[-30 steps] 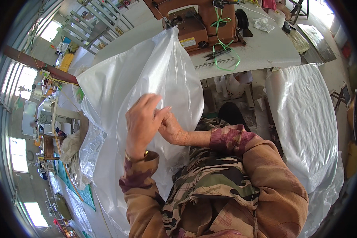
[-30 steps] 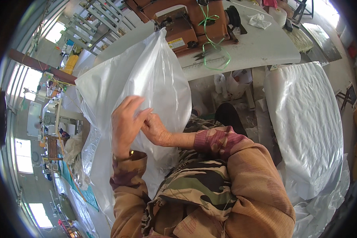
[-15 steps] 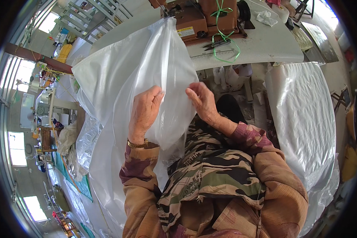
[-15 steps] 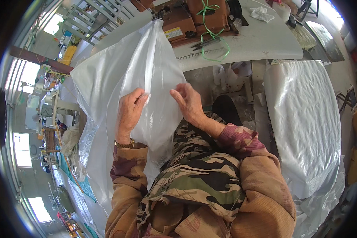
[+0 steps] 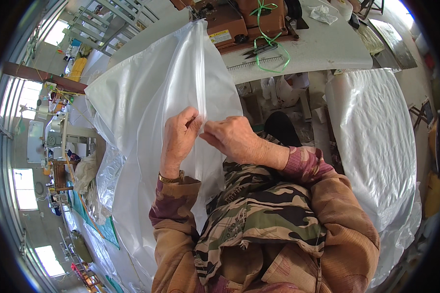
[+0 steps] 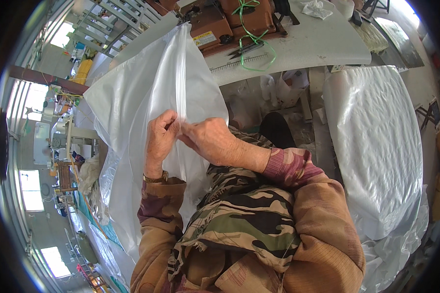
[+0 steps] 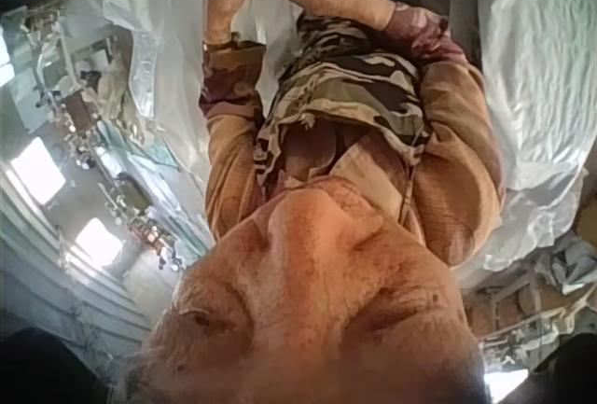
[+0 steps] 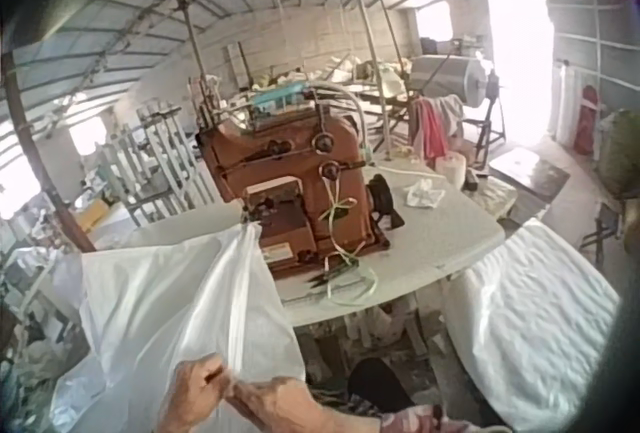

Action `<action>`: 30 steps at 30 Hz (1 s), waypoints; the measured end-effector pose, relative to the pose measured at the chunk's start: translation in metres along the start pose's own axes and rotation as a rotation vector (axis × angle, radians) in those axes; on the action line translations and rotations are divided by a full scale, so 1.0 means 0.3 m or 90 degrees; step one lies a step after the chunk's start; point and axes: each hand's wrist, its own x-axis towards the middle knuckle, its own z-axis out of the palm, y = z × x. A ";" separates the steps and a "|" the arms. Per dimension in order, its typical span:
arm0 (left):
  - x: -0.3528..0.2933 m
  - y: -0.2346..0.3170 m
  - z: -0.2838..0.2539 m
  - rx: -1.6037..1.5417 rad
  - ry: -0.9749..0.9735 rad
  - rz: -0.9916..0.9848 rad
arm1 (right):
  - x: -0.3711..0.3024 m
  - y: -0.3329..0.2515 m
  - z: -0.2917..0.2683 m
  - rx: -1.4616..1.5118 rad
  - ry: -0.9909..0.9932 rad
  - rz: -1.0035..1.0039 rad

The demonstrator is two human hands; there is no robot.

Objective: The person operates an industrial sewing machine to join or hem large white plastic sheets with thread.

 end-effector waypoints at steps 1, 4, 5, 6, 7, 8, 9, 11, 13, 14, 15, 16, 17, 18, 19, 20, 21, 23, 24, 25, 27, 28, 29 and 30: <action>-0.002 -0.013 0.002 -0.036 -0.003 0.018 | -0.001 -0.010 -0.004 0.010 -0.011 -0.012; -0.003 -0.042 0.016 -0.088 0.011 0.035 | 0.010 0.012 0.016 -0.037 -0.007 -0.090; -0.004 -0.061 0.023 -0.087 0.008 0.036 | 0.010 0.008 0.019 -0.037 -0.005 -0.087; -0.006 -0.079 0.028 -0.116 0.018 0.040 | 0.011 0.003 0.021 -0.033 -0.017 -0.106; -0.008 -0.089 0.030 -0.146 0.028 0.044 | 0.013 -0.002 0.024 -0.029 -0.028 -0.124; -0.012 -0.092 0.030 -0.145 0.026 0.044 | 0.014 -0.004 0.033 -0.028 -0.026 -0.122; -0.012 -0.088 0.032 -0.162 0.036 0.053 | 0.015 -0.001 0.041 -0.025 -0.063 -0.135; -0.014 -0.058 0.022 -0.180 0.043 0.063 | 0.019 -0.005 0.046 -0.021 -0.098 -0.144; -0.019 -0.002 0.001 -0.192 0.023 -0.092 | 0.022 -0.022 0.031 -0.053 -0.075 -0.196; -0.014 -0.005 0.008 -0.192 0.020 -0.093 | 0.020 -0.019 0.033 -0.052 -0.075 -0.192; -0.012 -0.010 0.014 -0.206 0.031 -0.081 | 0.019 -0.016 0.039 -0.063 -0.066 -0.231; -0.012 -0.017 0.020 -0.220 0.042 -0.069 | 0.018 -0.010 0.044 -0.073 -0.056 -0.269; -0.016 -0.027 0.026 -0.219 0.042 -0.071 | 0.018 0.004 0.054 -0.071 -0.057 -0.269; -0.012 -0.041 0.037 -0.197 0.102 -0.048 | 0.017 0.035 0.067 0.019 -0.003 -0.283; -0.011 -0.049 0.038 -0.173 0.164 -0.026 | 0.014 0.062 0.084 0.112 0.052 -0.298; -0.014 -0.047 0.029 -0.172 0.164 -0.027 | -0.003 0.089 0.101 0.113 0.052 -0.298; -0.017 -0.048 0.016 -0.115 0.212 -0.022 | -0.030 0.125 0.120 0.156 0.178 -0.090; -0.020 -0.056 -0.029 0.009 0.285 0.023 | -0.065 0.183 0.158 0.196 0.304 0.120; -0.025 -0.056 -0.056 0.010 0.286 0.023 | -0.076 0.209 0.179 0.121 0.376 0.180; -0.019 -0.052 -0.079 0.087 0.302 0.042 | -0.085 0.239 0.203 0.040 0.448 0.243; -0.007 -0.026 -0.125 0.244 0.331 0.105 | -0.096 0.283 0.255 0.109 0.453 0.328; -0.004 -0.012 -0.141 0.246 0.332 0.105 | -0.099 0.295 0.270 0.181 0.453 0.413; -0.001 0.001 -0.152 0.295 0.326 0.139 | -0.108 0.310 0.277 0.183 0.454 0.411; 0.003 0.008 -0.163 0.345 0.320 0.173 | -0.105 0.315 0.270 0.287 0.388 0.484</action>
